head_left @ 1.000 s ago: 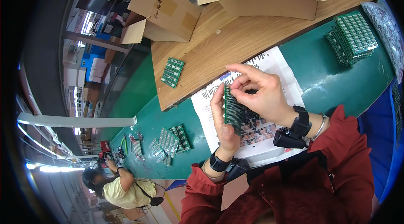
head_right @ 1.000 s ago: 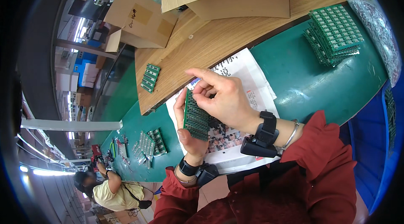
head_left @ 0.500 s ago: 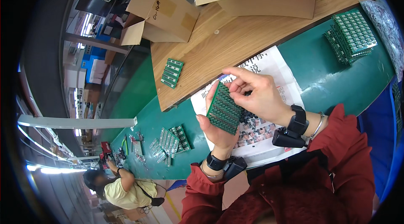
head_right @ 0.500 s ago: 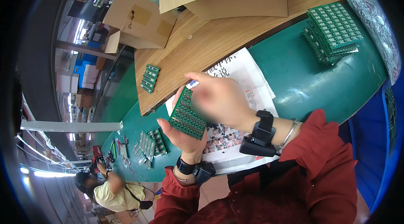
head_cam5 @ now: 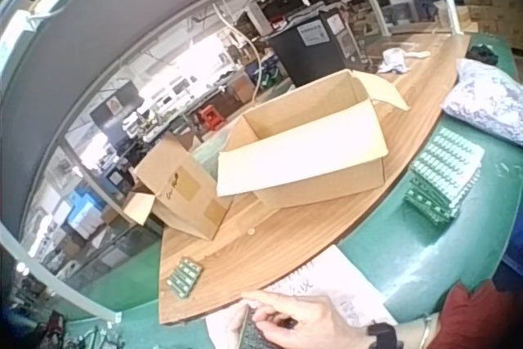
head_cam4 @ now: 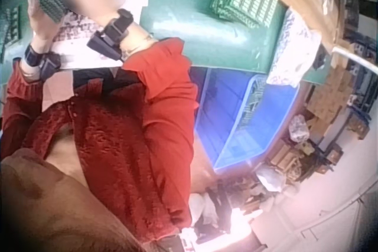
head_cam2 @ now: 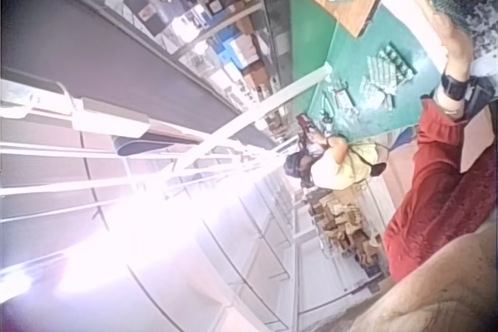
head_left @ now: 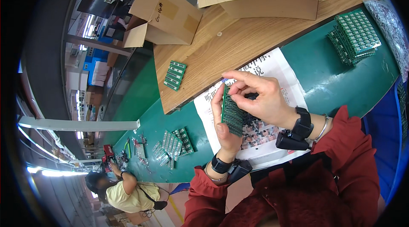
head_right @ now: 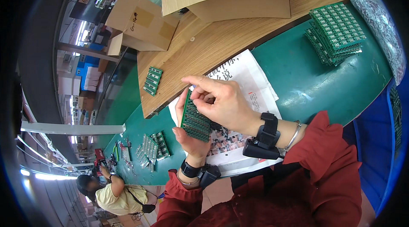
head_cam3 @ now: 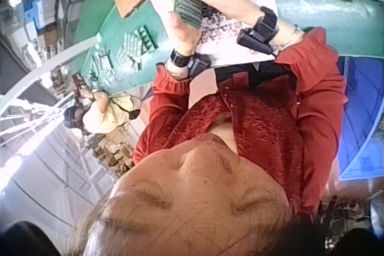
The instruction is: The person picks up green circuit boards and inserts small black components into them by hand. They handle the boards one at a time, placing them on a table and then picking them up again to continue the insertion process. The person works at a green table in a workshop setting with another person visible in the background.
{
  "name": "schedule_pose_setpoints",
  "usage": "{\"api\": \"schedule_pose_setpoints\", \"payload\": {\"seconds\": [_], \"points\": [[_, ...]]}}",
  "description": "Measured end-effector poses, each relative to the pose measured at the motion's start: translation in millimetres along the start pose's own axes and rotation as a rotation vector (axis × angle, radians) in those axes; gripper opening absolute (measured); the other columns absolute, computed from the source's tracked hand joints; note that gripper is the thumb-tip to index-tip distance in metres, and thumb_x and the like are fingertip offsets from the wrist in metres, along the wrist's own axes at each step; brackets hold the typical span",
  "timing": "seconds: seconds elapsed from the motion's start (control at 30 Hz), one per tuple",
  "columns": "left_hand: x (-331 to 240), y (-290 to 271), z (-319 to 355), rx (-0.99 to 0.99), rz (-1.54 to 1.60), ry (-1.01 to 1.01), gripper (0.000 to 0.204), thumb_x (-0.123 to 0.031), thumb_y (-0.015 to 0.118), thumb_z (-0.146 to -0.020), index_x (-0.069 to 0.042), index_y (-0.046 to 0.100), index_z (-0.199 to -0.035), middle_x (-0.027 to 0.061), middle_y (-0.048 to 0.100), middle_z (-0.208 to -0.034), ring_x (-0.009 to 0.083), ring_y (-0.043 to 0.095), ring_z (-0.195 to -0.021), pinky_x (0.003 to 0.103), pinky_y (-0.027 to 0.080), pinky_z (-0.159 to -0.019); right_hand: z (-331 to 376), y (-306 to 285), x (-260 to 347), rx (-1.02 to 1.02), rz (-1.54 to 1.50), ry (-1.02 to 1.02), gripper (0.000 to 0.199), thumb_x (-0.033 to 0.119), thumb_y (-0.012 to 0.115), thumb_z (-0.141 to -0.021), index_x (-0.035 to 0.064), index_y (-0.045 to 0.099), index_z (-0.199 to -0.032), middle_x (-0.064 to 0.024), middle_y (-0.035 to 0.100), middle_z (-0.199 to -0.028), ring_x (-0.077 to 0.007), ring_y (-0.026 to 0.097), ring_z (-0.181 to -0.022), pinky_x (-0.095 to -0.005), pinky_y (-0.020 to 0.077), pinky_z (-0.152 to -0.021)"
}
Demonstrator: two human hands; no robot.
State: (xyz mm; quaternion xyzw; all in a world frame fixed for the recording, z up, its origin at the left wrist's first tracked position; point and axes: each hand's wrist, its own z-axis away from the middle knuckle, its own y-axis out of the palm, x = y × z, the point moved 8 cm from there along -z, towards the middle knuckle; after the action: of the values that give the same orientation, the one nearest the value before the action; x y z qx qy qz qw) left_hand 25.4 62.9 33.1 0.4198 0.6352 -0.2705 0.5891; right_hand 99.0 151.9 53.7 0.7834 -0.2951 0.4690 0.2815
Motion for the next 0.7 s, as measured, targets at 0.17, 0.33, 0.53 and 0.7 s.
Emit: {"api": "schedule_pose_setpoints", "payload": {"seconds": [0.17, 0.33, 0.53, 0.7], "points": [[0, -2, 0, 0.004, 0.008, 0.009, 0.099, -0.076, 0.038, -0.078, 0.002, 0.028, -0.137, 0.0222, 0.041, -0.132, 0.0313, 0.043, -0.123, 0.043, 0.033, -0.104, -1, -2, 6, -0.019, 0.086, -0.135, 0.034, -0.006, 0.060, -0.075, 0.0033, 0.063, -0.107, -0.0065, 0.063, -0.076, -0.0105, 0.062, -0.064, -0.0232, 0.0522, -0.060], [-1, -9, -4, -0.071, 0.046, 0.012, 0.098, -0.075, 0.037, -0.079, 0.003, 0.029, -0.137, 0.0210, 0.042, -0.132, 0.0310, 0.043, -0.124, 0.043, 0.032, -0.105, -1, -2, 2, -0.025, 0.066, -0.065, 0.035, -0.008, 0.062, -0.074, 0.0020, 0.063, -0.107, -0.0064, 0.064, -0.081, -0.0101, 0.062, -0.071, -0.0226, 0.0526, -0.064], [-2, -1, -1, -0.039, 0.046, 0.017, 0.099, -0.076, 0.035, -0.079, 0.003, 0.029, -0.137, 0.0203, 0.043, -0.132, 0.0303, 0.042, -0.124, 0.043, 0.031, -0.106, -1, 1, 5, 0.001, 0.057, -0.051, 0.037, -0.009, 0.062, -0.073, 0.0009, 0.063, -0.108, -0.0063, 0.063, -0.082, -0.0094, 0.060, -0.072, -0.0224, 0.0524, -0.064], [-3, -3, -1, -0.081, 0.057, 0.032, 0.100, -0.077, 0.036, -0.078, 0.003, 0.029, -0.137, 0.0206, 0.043, -0.131, 0.0307, 0.042, -0.124, 0.043, 0.031, -0.106, 0, -1, 5, -0.041, 0.070, -0.087, 0.036, -0.008, 0.061, -0.072, 0.0024, 0.064, -0.107, -0.0055, 0.062, -0.076, -0.0102, 0.060, -0.066, -0.0229, 0.0516, -0.060]]}}
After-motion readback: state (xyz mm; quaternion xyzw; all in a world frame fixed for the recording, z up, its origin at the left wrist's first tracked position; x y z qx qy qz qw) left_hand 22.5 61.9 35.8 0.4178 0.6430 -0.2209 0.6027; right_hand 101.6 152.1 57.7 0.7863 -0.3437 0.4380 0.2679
